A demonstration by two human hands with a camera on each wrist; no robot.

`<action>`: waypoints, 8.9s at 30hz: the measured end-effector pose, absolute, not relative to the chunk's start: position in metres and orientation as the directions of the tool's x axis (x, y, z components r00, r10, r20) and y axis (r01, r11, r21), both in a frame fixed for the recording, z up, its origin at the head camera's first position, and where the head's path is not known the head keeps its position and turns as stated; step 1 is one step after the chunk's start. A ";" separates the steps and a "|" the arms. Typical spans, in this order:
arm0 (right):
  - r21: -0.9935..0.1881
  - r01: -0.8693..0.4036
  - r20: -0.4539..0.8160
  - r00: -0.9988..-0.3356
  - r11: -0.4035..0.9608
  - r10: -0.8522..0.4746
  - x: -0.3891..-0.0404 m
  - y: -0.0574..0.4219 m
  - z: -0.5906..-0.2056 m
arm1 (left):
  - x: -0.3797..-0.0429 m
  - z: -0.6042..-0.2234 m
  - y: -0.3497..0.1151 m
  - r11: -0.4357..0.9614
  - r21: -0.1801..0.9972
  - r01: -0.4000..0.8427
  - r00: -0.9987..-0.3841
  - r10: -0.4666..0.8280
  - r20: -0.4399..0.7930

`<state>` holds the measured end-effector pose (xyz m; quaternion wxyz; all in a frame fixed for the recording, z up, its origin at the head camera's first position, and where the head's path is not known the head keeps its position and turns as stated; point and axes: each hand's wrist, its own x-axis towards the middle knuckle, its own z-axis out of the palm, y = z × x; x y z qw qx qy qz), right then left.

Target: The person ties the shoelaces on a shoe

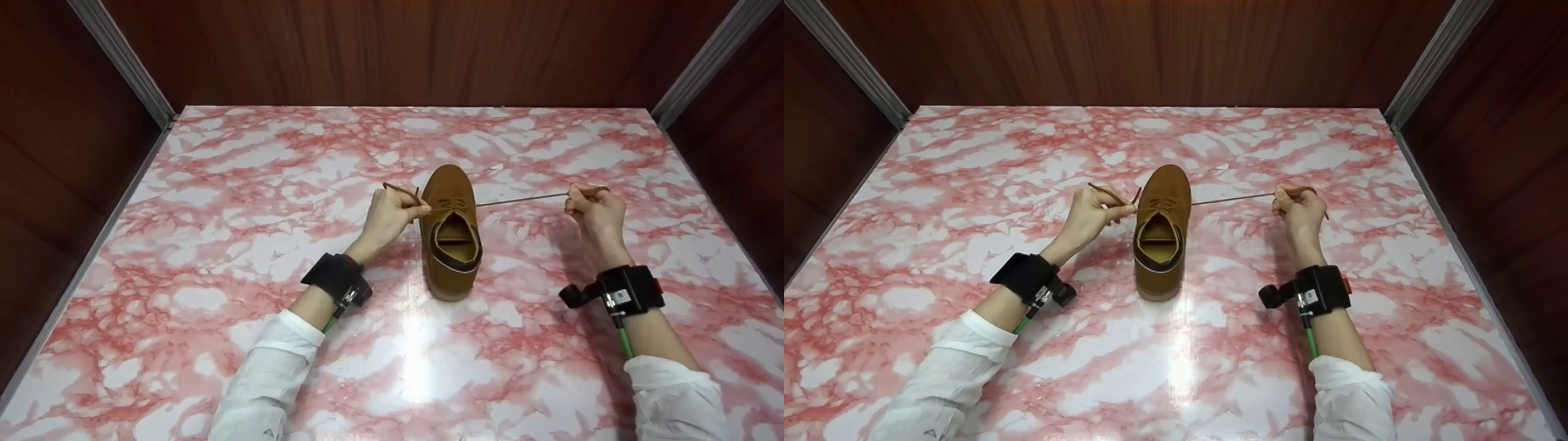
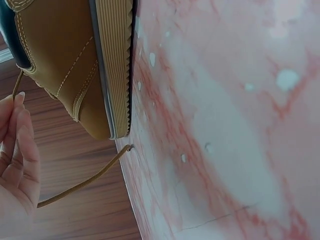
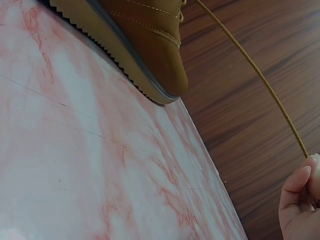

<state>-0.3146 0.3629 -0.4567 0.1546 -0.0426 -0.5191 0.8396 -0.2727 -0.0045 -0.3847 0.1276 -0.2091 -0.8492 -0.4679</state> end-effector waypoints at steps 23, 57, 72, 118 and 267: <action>-0.863 -0.257 0.118 -0.940 -0.435 0.320 -0.317 0.362 -0.459 | -0.273 -0.384 -0.005 0.460 0.757 0.464 -0.886 0.242 0.396; -0.823 -0.313 0.174 -0.933 -0.473 0.315 -0.325 0.356 -0.466 | -0.337 -0.460 0.032 0.238 0.893 0.383 -0.924 0.105 0.368; -0.874 -0.253 0.146 -0.951 -0.415 0.273 -0.329 0.358 -0.463 | -0.324 -0.445 0.035 0.281 0.935 0.218 -0.972 0.145 0.184; -0.934 -0.186 0.195 -0.981 -0.304 0.002 -0.407 0.337 -0.464 | -0.267 -0.371 0.021 0.358 0.922 0.146 -0.978 0.193 0.080; -0.447 -0.549 0.355 -0.834 0.706 -0.423 -0.271 0.150 -0.345 | -0.261 -0.358 0.005 0.406 0.894 0.188 -0.979 0.154 0.136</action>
